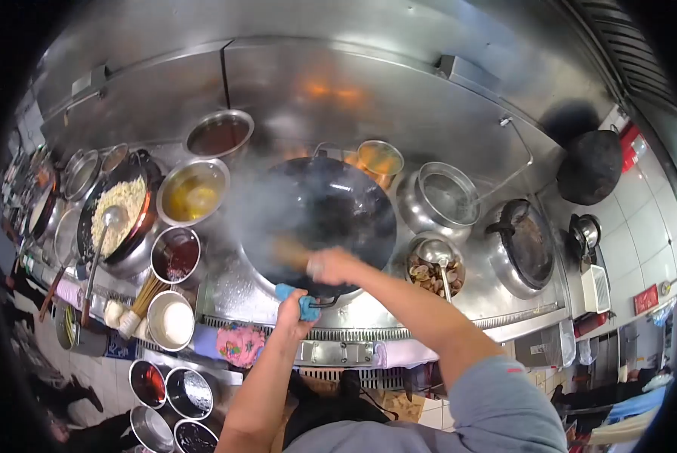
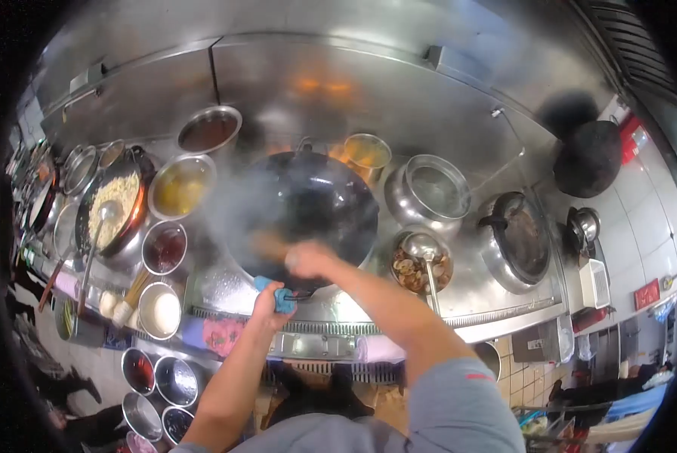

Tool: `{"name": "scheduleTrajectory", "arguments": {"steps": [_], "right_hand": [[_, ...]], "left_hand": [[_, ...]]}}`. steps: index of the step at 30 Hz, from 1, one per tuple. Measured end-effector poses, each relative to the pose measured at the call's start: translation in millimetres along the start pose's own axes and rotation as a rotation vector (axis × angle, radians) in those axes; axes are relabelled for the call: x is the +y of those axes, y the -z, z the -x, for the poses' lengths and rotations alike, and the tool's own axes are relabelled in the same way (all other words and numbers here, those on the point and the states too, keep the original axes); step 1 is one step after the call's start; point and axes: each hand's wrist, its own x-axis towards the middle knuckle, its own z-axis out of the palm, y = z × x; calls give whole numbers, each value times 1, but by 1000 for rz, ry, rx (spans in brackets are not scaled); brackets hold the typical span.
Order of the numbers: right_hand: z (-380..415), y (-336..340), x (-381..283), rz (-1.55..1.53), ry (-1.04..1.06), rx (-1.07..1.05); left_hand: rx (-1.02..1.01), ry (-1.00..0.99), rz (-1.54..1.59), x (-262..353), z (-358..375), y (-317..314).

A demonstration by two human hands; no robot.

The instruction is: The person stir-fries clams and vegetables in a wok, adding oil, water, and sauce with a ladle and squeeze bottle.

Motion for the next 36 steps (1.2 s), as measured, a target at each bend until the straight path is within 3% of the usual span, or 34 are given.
{"name": "scheduleTrajectory", "arguments": {"steps": [1, 2, 3, 5, 6, 7, 8, 9, 11, 13, 14, 17, 18, 21, 23, 25, 26, 27, 29, 31, 32, 34, 36], "right_hand": [[19, 1, -19, -182, 76, -132], [37, 9, 15, -352, 198, -192], [51, 29, 65, -427, -79, -283], [43, 93, 140, 615, -217, -68], [68, 126, 148, 290, -565, 403], [77, 144, 179, 345, -492, 805], [97, 149, 192, -247, -441, 1084], [137, 156, 153, -673, -387, 1095], [183, 114, 139, -759, -231, 1241], [237, 63, 97, -815, -282, 1051], [260, 29, 87, -921, -357, 930], [297, -87, 118, -792, -268, 548], [301, -89, 88, -995, -436, 393], [268, -177, 106, -223, -449, 403], [259, -203, 103, -249, -498, 217], [275, -216, 95, -192, -333, 381], [295, -200, 86, -298, -254, 453], [316, -189, 80, -406, -180, 520], [360, -183, 89, -598, -240, 645], [401, -178, 98, -769, -428, 803], [413, -210, 136, -527, -484, 825], [442, -230, 158, -352, -643, 717], [456, -281, 194, -513, -658, 534]], "left_hand": [[-13, -4, -11, 2, 0, -3], [-1, -18, -21, 2, 2, -4], [12, -28, -32, -1, 5, -4], [19, -45, -30, -1, -3, -1], [-35, 9, -28, 2, -11, 5], [-84, 65, -19, 1, -12, 12], [-97, 100, -49, 6, -2, 12], [-181, 159, -28, 12, 21, 14], [-390, 238, 21, 12, 38, 45], [-500, 296, 151, -1, 64, 77], [-457, 215, 214, -17, 72, 96], [-590, 224, 223, -51, 109, 114], [-607, 240, 254, -60, 107, 116], [-573, 246, 272, -78, 108, 104], [-662, 196, 166, -81, 99, 85], [-555, 118, -87, -85, 88, 70], [-397, 69, -327, -86, 81, 66], [-271, -157, -769, -91, 75, 58], [-47, -655, -1688, -100, 47, 64], [125, -622, -2117, -111, 69, 29], [172, -470, -2275, -116, 68, 22], [198, -533, -2421, -132, 54, 30], [289, -457, -2513, -143, 41, 37]]}}
